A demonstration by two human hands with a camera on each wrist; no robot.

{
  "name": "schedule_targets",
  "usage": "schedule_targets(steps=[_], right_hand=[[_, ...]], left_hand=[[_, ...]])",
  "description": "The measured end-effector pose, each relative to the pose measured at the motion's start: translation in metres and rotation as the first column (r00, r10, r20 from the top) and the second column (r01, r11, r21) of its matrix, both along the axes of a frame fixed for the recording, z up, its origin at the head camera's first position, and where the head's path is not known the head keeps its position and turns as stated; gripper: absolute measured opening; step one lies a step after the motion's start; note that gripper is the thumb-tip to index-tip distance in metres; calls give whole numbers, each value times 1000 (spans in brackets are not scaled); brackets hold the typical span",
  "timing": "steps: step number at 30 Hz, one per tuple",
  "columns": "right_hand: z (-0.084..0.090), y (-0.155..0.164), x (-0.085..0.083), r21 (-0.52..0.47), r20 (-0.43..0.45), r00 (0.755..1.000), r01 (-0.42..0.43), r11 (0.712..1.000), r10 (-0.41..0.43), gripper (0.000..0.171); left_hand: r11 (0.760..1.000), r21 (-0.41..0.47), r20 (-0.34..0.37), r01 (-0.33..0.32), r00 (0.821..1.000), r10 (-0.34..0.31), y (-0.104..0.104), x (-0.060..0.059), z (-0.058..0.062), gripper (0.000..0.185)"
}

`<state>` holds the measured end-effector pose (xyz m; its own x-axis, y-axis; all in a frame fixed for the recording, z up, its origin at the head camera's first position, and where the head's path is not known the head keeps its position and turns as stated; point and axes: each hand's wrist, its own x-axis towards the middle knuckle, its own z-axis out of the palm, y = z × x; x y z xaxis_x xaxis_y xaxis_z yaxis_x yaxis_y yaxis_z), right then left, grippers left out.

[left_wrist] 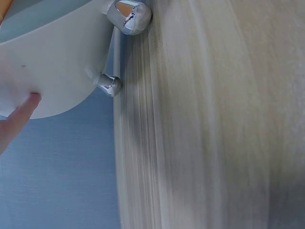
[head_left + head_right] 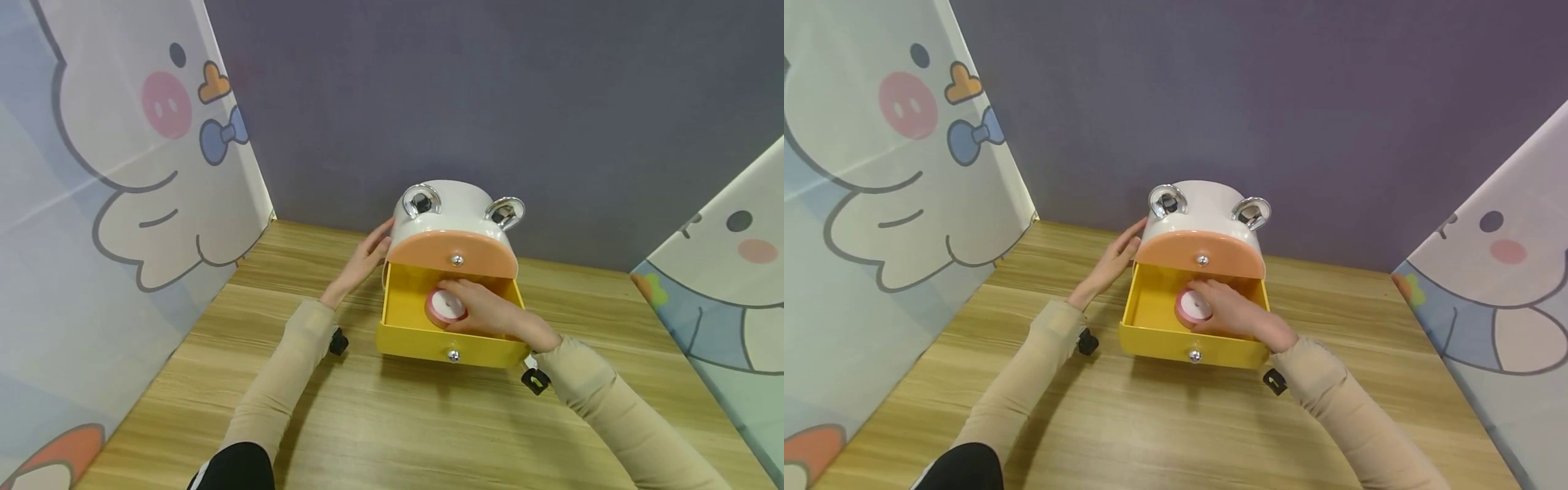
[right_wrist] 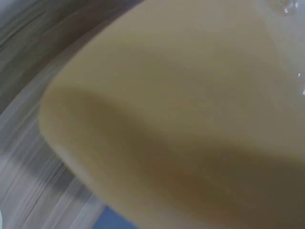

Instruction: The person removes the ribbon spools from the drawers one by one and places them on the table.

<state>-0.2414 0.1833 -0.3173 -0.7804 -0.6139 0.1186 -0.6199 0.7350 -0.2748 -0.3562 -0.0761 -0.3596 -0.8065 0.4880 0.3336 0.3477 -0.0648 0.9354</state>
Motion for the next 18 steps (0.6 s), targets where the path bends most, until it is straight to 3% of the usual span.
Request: schedule_targets(steps=[14, 18], right_hand=[[11, 2, 7, 53, -47, 998, -26, 998, 28, 59], [19, 3, 12, 28, -74, 997, -31, 999, 33, 56]], left_hand=[[1000, 0, 0, -1, 1000, 1, 1, 1, -1, 53], [1000, 12, 4, -2, 1000, 2, 3, -8, -10, 52]])
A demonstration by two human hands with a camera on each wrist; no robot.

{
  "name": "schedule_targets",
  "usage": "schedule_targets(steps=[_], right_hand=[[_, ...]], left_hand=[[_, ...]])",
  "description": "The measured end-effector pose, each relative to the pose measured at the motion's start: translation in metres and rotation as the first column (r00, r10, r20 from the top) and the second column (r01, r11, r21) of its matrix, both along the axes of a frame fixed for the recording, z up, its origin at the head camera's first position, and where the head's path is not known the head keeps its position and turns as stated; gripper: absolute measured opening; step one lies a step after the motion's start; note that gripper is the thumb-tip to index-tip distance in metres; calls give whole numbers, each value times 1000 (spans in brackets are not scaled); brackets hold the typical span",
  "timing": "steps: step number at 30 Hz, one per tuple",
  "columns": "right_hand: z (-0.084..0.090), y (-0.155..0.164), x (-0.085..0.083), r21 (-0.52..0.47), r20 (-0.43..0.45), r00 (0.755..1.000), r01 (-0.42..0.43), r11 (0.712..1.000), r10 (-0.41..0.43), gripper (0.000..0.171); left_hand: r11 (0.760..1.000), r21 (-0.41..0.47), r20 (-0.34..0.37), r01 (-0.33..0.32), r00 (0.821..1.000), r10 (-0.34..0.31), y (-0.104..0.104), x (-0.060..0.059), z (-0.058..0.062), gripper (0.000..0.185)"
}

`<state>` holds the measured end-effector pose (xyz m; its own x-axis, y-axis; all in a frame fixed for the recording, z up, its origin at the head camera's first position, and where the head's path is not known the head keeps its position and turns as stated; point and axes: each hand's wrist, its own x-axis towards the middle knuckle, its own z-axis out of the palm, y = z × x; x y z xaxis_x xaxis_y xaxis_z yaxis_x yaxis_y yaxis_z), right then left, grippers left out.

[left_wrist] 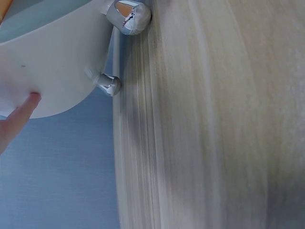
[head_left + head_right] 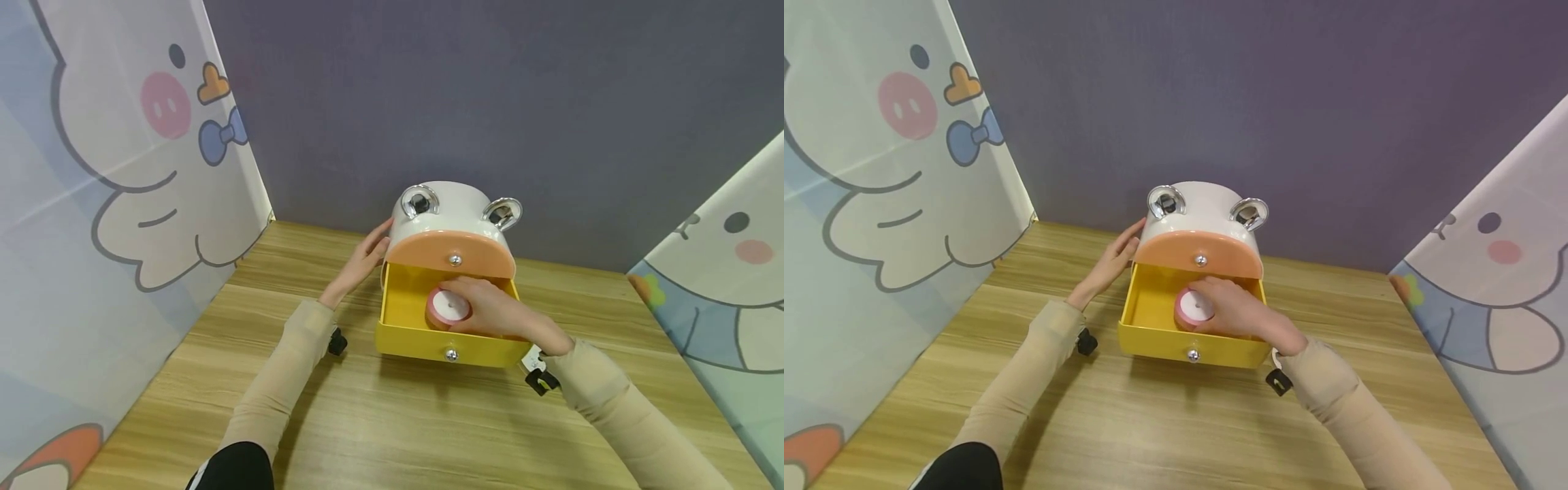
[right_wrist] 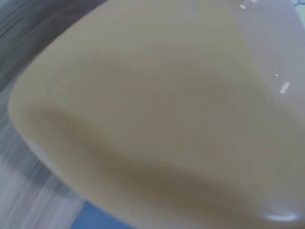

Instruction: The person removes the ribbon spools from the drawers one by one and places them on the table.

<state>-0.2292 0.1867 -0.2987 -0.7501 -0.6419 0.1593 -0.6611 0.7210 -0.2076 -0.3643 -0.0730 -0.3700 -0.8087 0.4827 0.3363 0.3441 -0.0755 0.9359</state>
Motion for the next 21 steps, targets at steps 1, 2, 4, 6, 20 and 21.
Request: schedule_targets(steps=[1, 2, 4, 6, 20, 21], right_hand=[[2, 0, 1, -12, -6, 1000, -2, 1000, 2, 55], [4, 1, 3, -23, -9, 1000, 0, 1000, 0, 55], [8, 2, 5, -43, -6, 1000, 3, 999, -4, 54], [12, 3, 7, -61, 7, 1000, 9, 998, -9, 53], [37, 10, 25, -115, 105, 991, 89, 989, -77, 56], [39, 11, 26, -120, 103, 991, 92, 989, -80, 58]], left_hand=[[1000, 3, 3, 2, 1000, -2, 0, -2, -3, 52], [1000, 7, 5, 4, 1000, -4, 1, -5, -6, 52], [1000, 14, 2, 2, 1000, -2, 1, -8, -10, 52], [1000, 20, -7, 1, 1000, -1, 1, -9, -11, 52], [1000, 4, -19, -20, 1000, 20, 1, -7, -14, 52], [1000, 5, -22, -20, 1000, 20, 1, -7, -13, 52]])
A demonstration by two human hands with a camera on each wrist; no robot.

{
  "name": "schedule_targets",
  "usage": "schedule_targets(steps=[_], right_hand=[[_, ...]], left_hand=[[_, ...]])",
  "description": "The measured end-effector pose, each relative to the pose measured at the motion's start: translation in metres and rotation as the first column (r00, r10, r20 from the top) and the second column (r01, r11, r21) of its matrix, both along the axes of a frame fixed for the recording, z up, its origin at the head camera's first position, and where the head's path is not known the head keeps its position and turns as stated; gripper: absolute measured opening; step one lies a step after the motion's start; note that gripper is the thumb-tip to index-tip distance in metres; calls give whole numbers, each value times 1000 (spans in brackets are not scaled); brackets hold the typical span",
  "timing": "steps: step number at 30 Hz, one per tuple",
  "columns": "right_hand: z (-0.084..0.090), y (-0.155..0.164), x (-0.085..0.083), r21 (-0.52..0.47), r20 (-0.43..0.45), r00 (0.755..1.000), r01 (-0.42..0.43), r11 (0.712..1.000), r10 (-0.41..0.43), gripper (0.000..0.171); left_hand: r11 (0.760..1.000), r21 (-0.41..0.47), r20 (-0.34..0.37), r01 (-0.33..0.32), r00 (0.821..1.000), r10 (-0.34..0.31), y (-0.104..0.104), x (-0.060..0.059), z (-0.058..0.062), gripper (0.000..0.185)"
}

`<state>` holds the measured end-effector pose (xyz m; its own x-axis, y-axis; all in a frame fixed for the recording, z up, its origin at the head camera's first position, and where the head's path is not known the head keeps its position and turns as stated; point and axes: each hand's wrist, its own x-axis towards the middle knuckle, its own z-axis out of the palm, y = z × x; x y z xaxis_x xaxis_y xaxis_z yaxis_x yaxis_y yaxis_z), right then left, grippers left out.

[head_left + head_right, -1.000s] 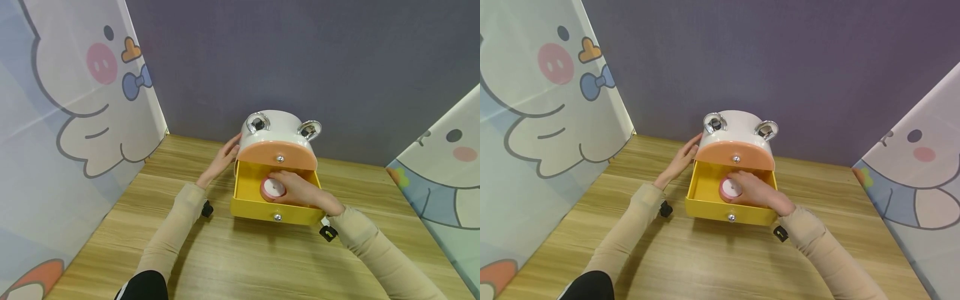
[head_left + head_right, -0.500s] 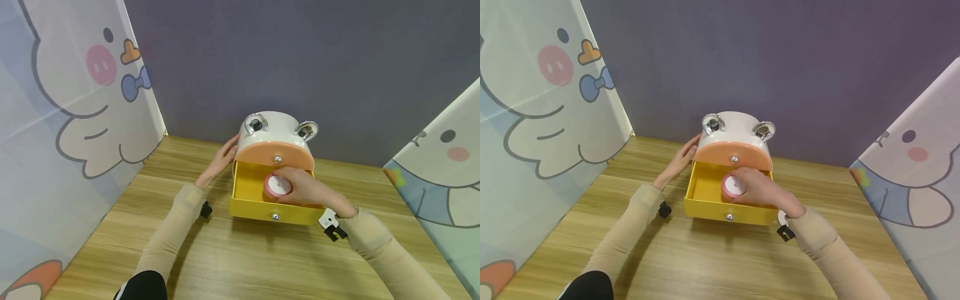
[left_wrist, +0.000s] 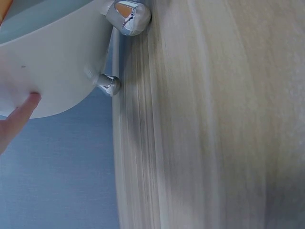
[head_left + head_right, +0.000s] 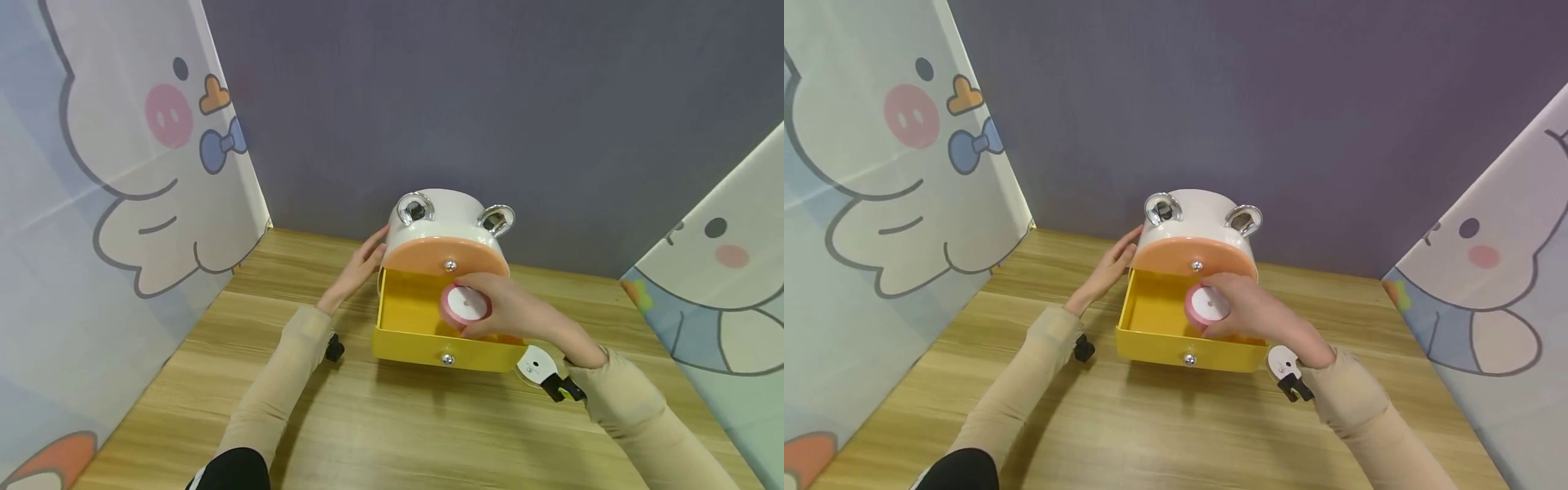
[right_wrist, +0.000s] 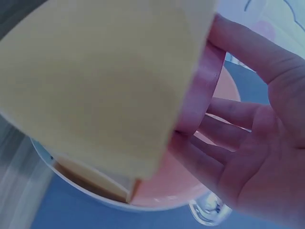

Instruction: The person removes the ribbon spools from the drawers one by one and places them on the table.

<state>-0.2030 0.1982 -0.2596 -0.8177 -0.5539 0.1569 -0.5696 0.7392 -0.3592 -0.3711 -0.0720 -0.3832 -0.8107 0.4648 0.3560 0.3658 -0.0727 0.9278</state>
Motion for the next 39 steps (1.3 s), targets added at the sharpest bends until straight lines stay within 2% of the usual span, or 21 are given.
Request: schedule_targets(steps=[5, 14, 18, 24, 32, 36, 39], right_hand=[[12, 6, 11, 11, -32, 999, 36, 999, -35, 73], [26, 32, 31, 20, -128, 988, 90, 996, -87, 77], [25, 47, 37, 25, -157, 980, 129, 991, -124, 78], [20, 75, 46, 32, -155, 968, 204, 978, -197, 78], [5, 118, 55, 34, -195, 944, 276, 960, -265, 83], [-9, 133, 58, 26, -163, 938, 314, 949, -306, 83], [-22, 144, 62, 40, -111, 925, 368, 929, -362, 83]], left_hand=[[1000, 5, -2, 7, 1000, -7, 0, 1, 0, 53], [1000, 8, 7, 18, 1000, -18, -1, 1, 2, 52], [1000, 4, 10, 19, 1000, -19, -1, 6, 9, 52], [1000, -8, 17, 25, 1000, -25, -3, 15, 19, 53], [1000, 4, 7, -3, 1000, 3, 1, 0, 4, 51], [1000, 7, -2, -8, 1000, 8, 0, -2, 1, 53], [1000, 0, -17, -7, 1000, 7, 1, -4, -2, 58]])
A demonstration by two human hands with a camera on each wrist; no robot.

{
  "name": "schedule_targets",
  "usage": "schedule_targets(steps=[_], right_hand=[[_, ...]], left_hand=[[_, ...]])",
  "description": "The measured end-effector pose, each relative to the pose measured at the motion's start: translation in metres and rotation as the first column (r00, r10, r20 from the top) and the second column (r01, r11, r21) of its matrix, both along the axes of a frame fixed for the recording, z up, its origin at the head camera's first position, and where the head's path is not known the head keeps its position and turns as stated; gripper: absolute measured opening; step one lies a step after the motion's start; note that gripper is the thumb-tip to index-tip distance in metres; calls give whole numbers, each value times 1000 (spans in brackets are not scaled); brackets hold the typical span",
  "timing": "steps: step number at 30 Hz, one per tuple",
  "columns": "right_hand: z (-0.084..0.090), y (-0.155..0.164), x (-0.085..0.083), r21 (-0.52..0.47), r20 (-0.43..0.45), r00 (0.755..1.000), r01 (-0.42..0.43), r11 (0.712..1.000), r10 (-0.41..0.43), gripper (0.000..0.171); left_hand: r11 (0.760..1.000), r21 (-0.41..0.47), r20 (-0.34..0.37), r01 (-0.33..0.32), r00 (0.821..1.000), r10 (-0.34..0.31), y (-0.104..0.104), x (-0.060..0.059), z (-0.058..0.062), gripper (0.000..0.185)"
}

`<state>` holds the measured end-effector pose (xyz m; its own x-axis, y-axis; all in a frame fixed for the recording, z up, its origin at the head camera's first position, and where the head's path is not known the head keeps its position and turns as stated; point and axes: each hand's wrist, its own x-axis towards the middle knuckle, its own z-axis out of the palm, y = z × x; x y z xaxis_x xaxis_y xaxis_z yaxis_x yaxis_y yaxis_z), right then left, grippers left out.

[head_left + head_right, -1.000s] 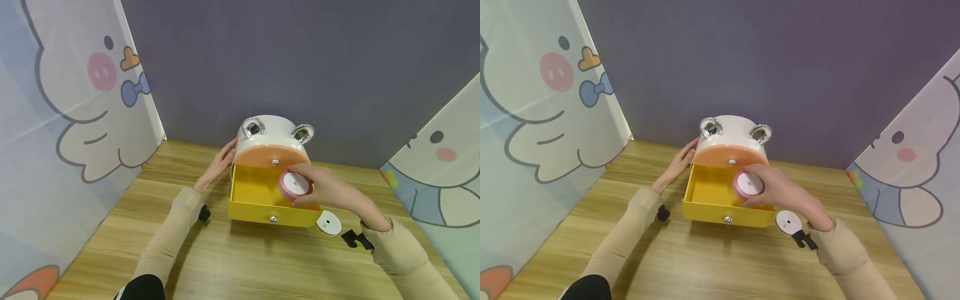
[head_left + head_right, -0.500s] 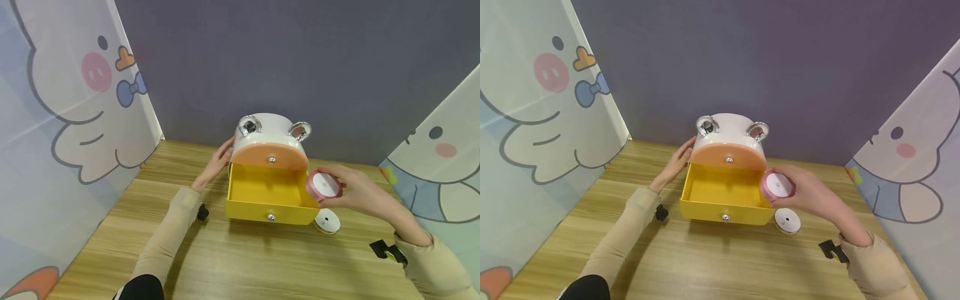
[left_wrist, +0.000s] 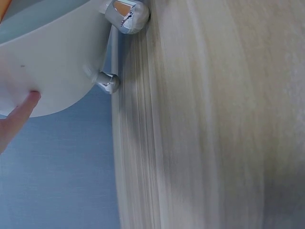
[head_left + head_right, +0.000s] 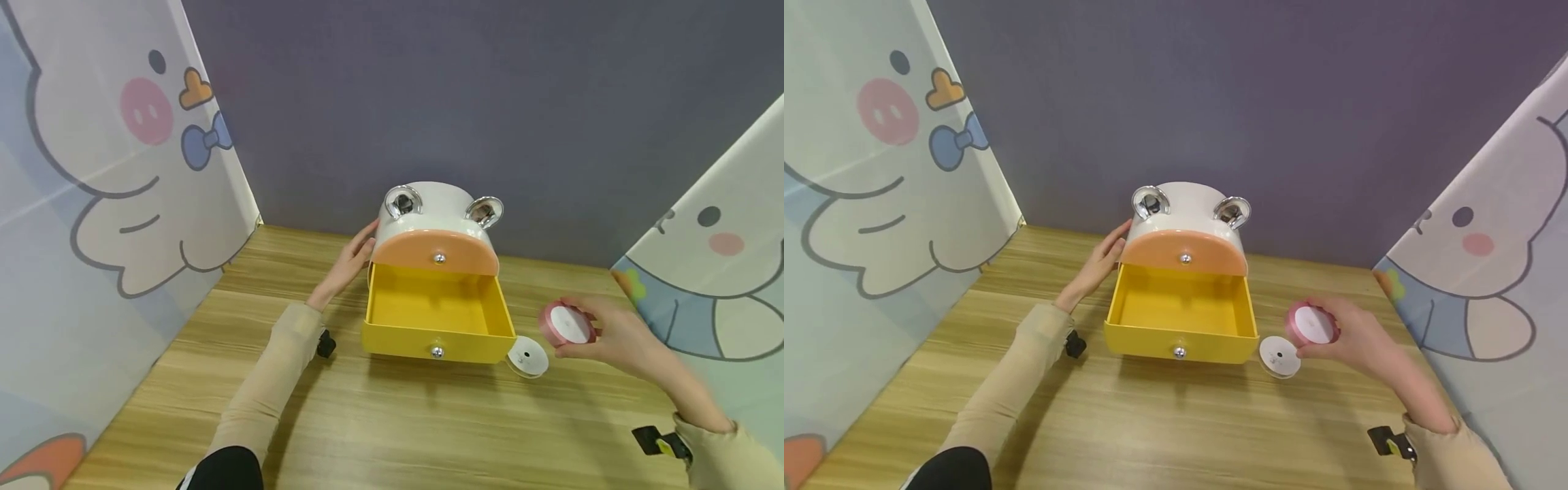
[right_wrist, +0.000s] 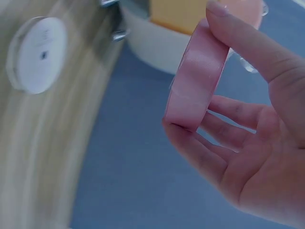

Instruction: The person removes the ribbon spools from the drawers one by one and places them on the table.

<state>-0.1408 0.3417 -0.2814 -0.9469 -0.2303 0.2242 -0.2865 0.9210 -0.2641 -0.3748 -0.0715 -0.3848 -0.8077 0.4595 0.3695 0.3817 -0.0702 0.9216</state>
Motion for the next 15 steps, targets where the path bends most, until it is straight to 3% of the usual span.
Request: schedule_targets(steps=[7, 15], right_hand=[[-30, 20, 9, -53, 151, 982, 126, 991, -117, 87], [-53, 38, 14, -101, 207, 968, 165, 981, -141, 83]], left_hand=[[1000, -8, -30, -6, 1000, 5, -1, -1, -1, 62], [1000, -7, 19, 5, 1000, -5, -1, 0, 1, 51]])
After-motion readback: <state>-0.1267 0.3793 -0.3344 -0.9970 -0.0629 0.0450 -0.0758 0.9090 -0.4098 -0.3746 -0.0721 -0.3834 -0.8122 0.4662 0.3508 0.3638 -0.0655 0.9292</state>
